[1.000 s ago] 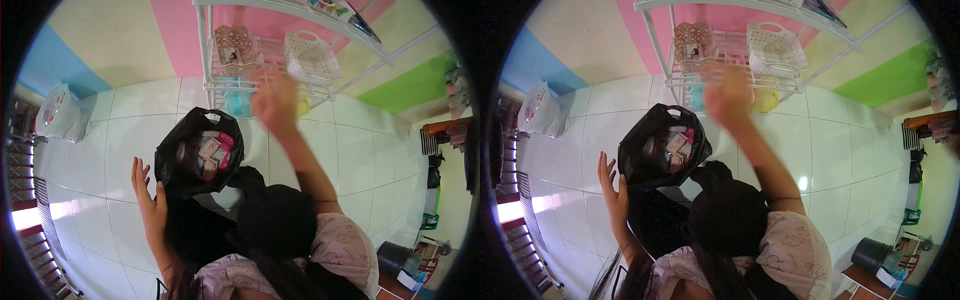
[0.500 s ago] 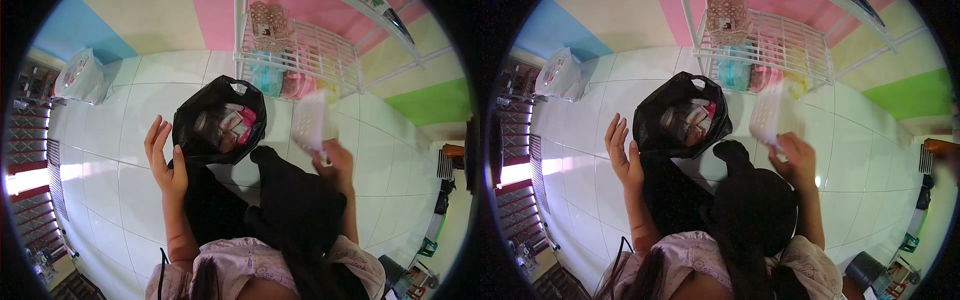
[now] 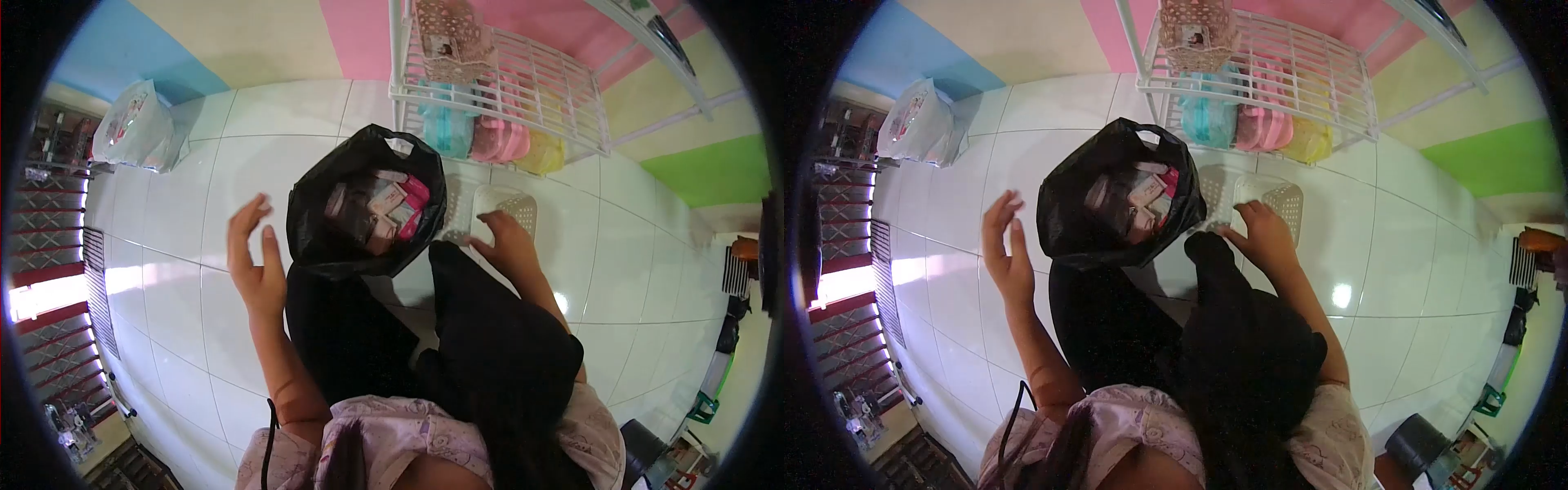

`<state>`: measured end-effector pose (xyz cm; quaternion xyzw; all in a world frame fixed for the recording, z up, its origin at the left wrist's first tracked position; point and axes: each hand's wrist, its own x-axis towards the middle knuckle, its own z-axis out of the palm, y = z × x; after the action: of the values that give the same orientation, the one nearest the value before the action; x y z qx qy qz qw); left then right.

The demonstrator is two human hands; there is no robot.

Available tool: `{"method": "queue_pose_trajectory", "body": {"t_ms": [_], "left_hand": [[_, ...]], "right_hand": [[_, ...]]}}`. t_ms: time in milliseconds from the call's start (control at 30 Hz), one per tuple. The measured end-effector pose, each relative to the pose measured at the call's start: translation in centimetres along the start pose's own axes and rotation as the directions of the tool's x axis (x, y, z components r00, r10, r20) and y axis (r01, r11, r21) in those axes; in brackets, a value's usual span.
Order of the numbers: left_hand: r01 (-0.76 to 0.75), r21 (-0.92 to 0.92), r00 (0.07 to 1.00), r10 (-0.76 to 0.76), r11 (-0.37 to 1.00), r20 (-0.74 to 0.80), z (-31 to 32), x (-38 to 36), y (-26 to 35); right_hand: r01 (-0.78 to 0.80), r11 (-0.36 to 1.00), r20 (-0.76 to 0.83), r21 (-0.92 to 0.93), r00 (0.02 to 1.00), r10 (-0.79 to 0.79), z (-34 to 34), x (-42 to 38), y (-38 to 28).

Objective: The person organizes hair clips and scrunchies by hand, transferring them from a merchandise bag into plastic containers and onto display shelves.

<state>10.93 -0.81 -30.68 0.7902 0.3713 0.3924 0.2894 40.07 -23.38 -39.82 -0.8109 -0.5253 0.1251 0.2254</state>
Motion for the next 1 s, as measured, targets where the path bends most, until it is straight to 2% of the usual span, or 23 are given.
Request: {"method": "queue_pose_trajectory", "body": {"t_ms": [100, 167, 233, 300, 400, 500, 533, 600, 633, 700, 767, 800, 867, 900, 967, 1000], "left_hand": [[0.137, 0.057, 0.981, -0.143, 0.989, 0.127, 1.1, 0.1, 1.4], [0.156, 0.122, 0.968, -0.177, 0.980, 0.177, 2.0, 0.2, 1.9], [0.118, 0.184, 0.962, -0.159, 0.976, 0.224, 2.7, 0.3, 2.3], [0.174, 0.112, 0.964, -0.193, 0.978, 0.184, 3.0, 0.1, 2.5], [0.220, 0.102, 0.956, -0.235, 0.970, 0.173, 2.8, 0.1, 2.8], [0.253, 0.131, 0.940, -0.275, 0.959, 0.200, 1.9, 0.5, 3.2], [0.268, 0.136, 0.932, -0.292, 0.954, 0.214, 1.8, 0.4, 3.3], [0.147, 0.087, 0.979, -0.157, 0.985, 0.127, 2.5, 0.4, 2.6], [0.080, 0.065, 0.993, -0.085, 0.995, 0.082, 2.9, 0.6, 2.4], [-0.076, 0.148, 0.997, 0.075, 0.986, 0.012, 3.5, 1.3, 2.7], [-0.251, 0.242, 0.964, 0.264, 0.937, -0.020, 4.0, 2.7, 4.4], [-0.268, 0.123, 0.961, 0.257, 0.956, 0.099, 3.9, 3.0, 5.0], [-0.258, -0.122, 0.900, 0.284, 0.958, 0.331, 3.9, 3.8, 5.9], [0.009, -0.197, 0.854, 0.095, 0.980, 0.511, 4.1, 4.2, 7.2], [-0.085, 0.000, 0.681, 0.058, 0.996, 0.730, 5.8, 4.7, 7.6], [-0.152, 0.092, 0.582, 0.014, 0.984, 0.813, 6.8, 4.8, 7.4]], "right_hand": [[0.268, 0.952, -0.085, 0.147, 0.962, -0.258, -3.2, 5.6, -6.1], [0.499, 0.842, 0.002, 0.205, 0.860, -0.511, -1.1, 8.8, -8.0], [0.631, 0.774, 0.340, 0.057, 0.717, -0.609, 2.4, 12.3, -10.0], [0.684, 0.722, 0.431, -0.104, 0.685, -0.587, 7.4, 14.1, -9.6], [0.583, 0.757, 0.652, -0.295, 0.702, -0.286, 12.0, 14.8, -8.3], [0.481, 0.809, 0.535, -0.338, 0.805, -0.255, 13.0, 13.4, -7.4], [0.478, 0.820, 0.545, -0.315, 0.798, -0.256, 12.9, 13.4, -7.3], [0.462, 0.844, 0.563, -0.272, 0.788, -0.250, 12.7, 13.2, -6.9], [0.429, 0.861, 0.493, -0.273, 0.831, -0.258, 12.8, 12.9, -6.6], [0.357, 0.894, 0.336, -0.271, 0.905, -0.260, 13.0, 12.1, -6.3], [0.240, 0.969, 0.398, -0.066, 0.897, -0.195, 9.6, 11.7, -7.6], [0.160, 0.987, 0.431, 0.032, 0.888, -0.158, 7.0, 11.3, -8.5], [0.243, 0.944, 0.264, 0.225, 0.917, -0.299, 0.3, 10.3, -9.2], [0.299, 0.903, 0.166, 0.310, 0.918, -0.361, -2.3, 9.7, -9.1], [0.364, 0.794, -0.153, 0.487, 0.931, -0.333, -5.4, 9.0, -7.1], [0.224, 0.809, -0.087, 0.544, 0.974, -0.211, -6.6, 8.5, -5.3]]}}
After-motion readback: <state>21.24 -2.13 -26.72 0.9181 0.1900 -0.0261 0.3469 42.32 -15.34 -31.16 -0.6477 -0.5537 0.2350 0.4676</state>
